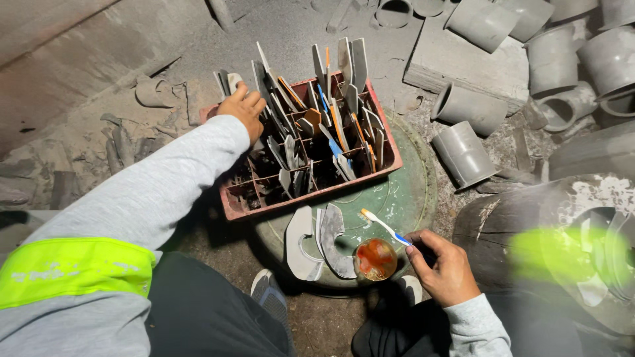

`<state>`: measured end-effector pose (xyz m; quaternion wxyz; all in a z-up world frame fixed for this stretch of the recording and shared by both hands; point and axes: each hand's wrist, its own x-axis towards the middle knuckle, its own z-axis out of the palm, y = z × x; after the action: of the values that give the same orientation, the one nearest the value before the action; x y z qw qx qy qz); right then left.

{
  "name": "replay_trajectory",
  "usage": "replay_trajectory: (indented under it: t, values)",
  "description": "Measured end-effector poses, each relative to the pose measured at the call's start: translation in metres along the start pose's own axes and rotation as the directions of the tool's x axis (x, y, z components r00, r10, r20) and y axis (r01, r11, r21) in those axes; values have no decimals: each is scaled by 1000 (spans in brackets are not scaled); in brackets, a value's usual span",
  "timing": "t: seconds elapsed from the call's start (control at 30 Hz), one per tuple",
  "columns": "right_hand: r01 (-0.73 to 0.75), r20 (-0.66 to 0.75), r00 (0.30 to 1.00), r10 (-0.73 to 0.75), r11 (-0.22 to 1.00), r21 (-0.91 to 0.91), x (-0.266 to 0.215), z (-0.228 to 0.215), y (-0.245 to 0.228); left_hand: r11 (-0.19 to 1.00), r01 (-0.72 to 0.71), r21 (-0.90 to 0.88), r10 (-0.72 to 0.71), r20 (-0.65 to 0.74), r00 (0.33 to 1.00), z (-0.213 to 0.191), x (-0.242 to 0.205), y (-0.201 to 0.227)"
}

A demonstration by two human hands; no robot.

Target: The person sits on the floor and applies a reddish adhesive to curved white plastic pieces using a toothbrush. They dip the brush into a small container of glue and spread it over the surface of each piece before placing it into a red crate.

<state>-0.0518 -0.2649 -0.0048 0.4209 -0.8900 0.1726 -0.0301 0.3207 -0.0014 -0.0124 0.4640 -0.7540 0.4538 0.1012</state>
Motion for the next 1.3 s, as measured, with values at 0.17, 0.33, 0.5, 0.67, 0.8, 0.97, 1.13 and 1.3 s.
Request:
replay_trajectory:
  t: [0.17, 0.33, 0.5, 0.67, 0.8, 0.97, 1.13, 1.3]
  values:
    - [-150, 17, 989, 150, 989, 14, -2, -5, 0, 999, 32, -32, -37, -141, 989, 19, -10, 5]
    - [-33, -10, 999, 34, 998, 53, -3, -6, -4, 999, 45, -17, -47, -123, 991, 23, -15, 12]
    - [-233, 6, 973, 233, 973, -1, -8, -7, -4, 970, 130, -203, -190, -312, 931, 23, -25, 41]
    - [110, -90, 991, -102, 990, 85, -13, -9, 2, 939, 51, -341, -203, -424, 883, 33, -30, 54]
    - [-17, -74, 997, 24, 996, 87, -18, -11, 1, 923, 30, -384, -189, -384, 904, 32, -42, 53]
    - [-35, -87, 995, 44, 994, 101, -26, -20, -1, 894, 181, -411, -401, -552, 731, 8, -73, 53]
    - [92, -178, 982, -68, 987, 128, -32, -28, 8, 785, -115, -608, -266, -500, 824, -19, -112, 126]
    - [103, -192, 978, -79, 988, 117, -36, -21, 23, 755, -589, -288, 135, -811, 569, -30, -74, 224]
